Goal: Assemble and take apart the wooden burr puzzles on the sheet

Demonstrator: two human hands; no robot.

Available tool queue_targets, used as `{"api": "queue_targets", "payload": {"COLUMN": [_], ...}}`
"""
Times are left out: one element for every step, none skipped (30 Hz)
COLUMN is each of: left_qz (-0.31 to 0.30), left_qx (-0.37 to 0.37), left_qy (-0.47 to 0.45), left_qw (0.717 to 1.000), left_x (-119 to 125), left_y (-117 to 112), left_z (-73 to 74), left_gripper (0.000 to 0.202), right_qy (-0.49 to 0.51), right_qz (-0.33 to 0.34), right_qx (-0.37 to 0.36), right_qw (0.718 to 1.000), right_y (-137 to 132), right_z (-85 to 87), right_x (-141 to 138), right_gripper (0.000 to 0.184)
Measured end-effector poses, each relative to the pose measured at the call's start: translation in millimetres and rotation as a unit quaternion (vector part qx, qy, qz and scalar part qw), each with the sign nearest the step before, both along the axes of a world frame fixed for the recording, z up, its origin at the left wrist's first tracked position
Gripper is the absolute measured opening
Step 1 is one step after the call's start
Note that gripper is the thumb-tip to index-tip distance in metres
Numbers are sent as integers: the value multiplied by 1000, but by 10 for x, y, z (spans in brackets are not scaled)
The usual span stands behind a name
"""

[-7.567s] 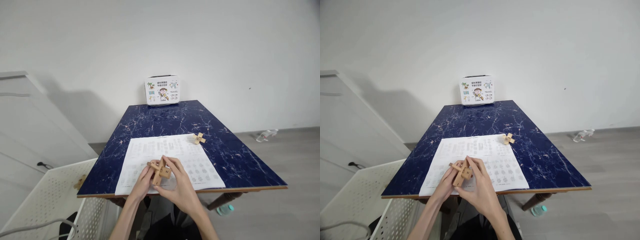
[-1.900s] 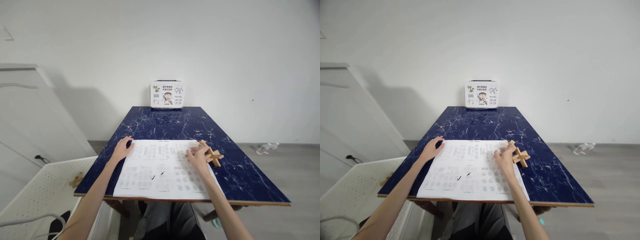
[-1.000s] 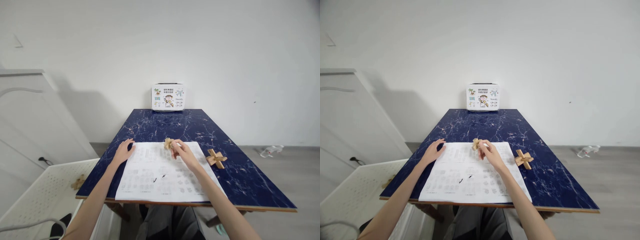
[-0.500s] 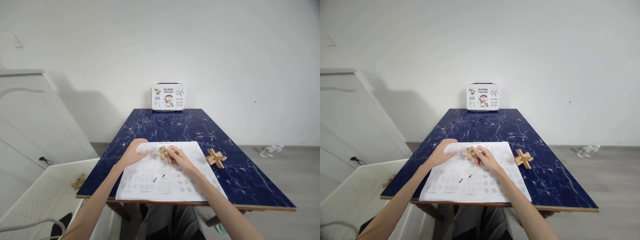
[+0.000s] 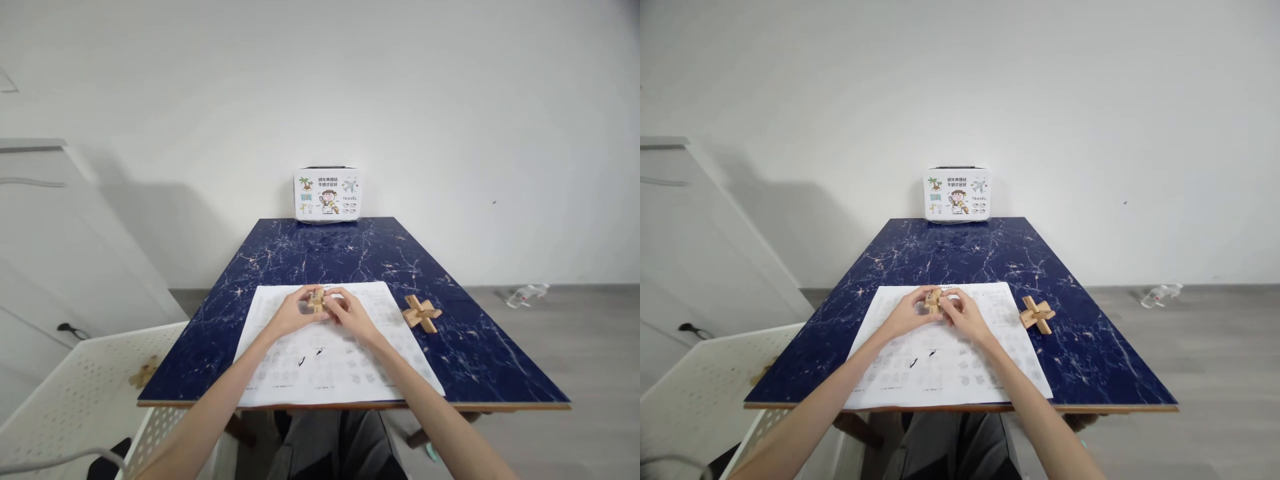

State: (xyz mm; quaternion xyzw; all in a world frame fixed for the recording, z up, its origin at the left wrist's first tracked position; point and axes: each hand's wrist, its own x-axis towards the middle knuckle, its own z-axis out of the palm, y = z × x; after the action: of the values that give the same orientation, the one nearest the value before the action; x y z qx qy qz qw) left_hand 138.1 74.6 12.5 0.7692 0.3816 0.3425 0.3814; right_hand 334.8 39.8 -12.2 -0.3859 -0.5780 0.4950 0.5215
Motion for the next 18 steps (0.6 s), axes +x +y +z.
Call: {"api": "queue_targets", "payload": {"left_qz": [8, 16, 25, 34, 41, 46, 49, 50, 50, 50, 51, 51, 49, 47, 43, 40, 37, 33], "left_qx": [8, 19, 29, 37, 42, 43, 41, 38, 35, 34, 33, 31, 29, 24, 18, 11, 2, -6], "left_qy": [6, 16, 26, 37, 47, 56, 63, 68, 70, 71, 70, 68, 66, 65, 64, 62, 61, 57], "left_qw": [1000, 1000, 999, 998, 997, 996, 996, 996, 996, 996, 996, 996, 996, 997, 997, 997, 997, 998], "left_x": [0, 1, 4, 8, 12, 16, 19, 21, 22, 22, 21, 20, 18, 17, 14, 12, 9, 6], "left_y": [-3, -8, -16, -25, -33, -40, -45, -49, -50, -49, -47, -44, -40, -35, -30, -24, -19, -13], "left_z": [-9, -11, -10, -5, 1, 6, 10, 12, 11, 8, 4, -1, -6, -9, -9, -8, -4, 2], "left_gripper": [63, 62, 60, 59, 57, 56, 56, 55, 55, 54, 53, 52, 52, 52, 53, 53, 52, 51], "right_qy": [-18, -36, -51, -65, -77, -86, -94, -100, -105, -109, -112, -113, -115, -116, -120, -124, -130, -136], "right_qz": [-19, -33, -43, -49, -52, -53, -55, -58, -61, -61, -60, -58, -56, -55, -54, -53, -53, -54], "right_qx": [10, 20, 31, 42, 53, 62, 69, 74, 79, 83, 87, 90, 92, 94, 96, 98, 102, 106], "right_qw": [1000, 999, 997, 996, 994, 993, 992, 990, 989, 989, 988, 988, 987, 987, 987, 986, 985, 984], "right_y": [13, 22, 28, 30, 28, 24, 17, 9, 0, -10, -19, -29, -38, -48, -58, -69, -79, -90], "right_z": [-25, -47, -66, -79, -87, -89, -85, -77, -67, -54, -41, -28, -15, -5, 4, 12, 18, 23], "right_x": [-1, -1, 1, 3, 6, 8, 10, 10, 9, 8, 7, 6, 5, 4, 5, 5, 6, 7], "right_gripper": [46, 45, 45, 44, 44, 43, 43, 42, 41, 41, 40, 39, 38, 36, 35, 33, 32, 30]}}
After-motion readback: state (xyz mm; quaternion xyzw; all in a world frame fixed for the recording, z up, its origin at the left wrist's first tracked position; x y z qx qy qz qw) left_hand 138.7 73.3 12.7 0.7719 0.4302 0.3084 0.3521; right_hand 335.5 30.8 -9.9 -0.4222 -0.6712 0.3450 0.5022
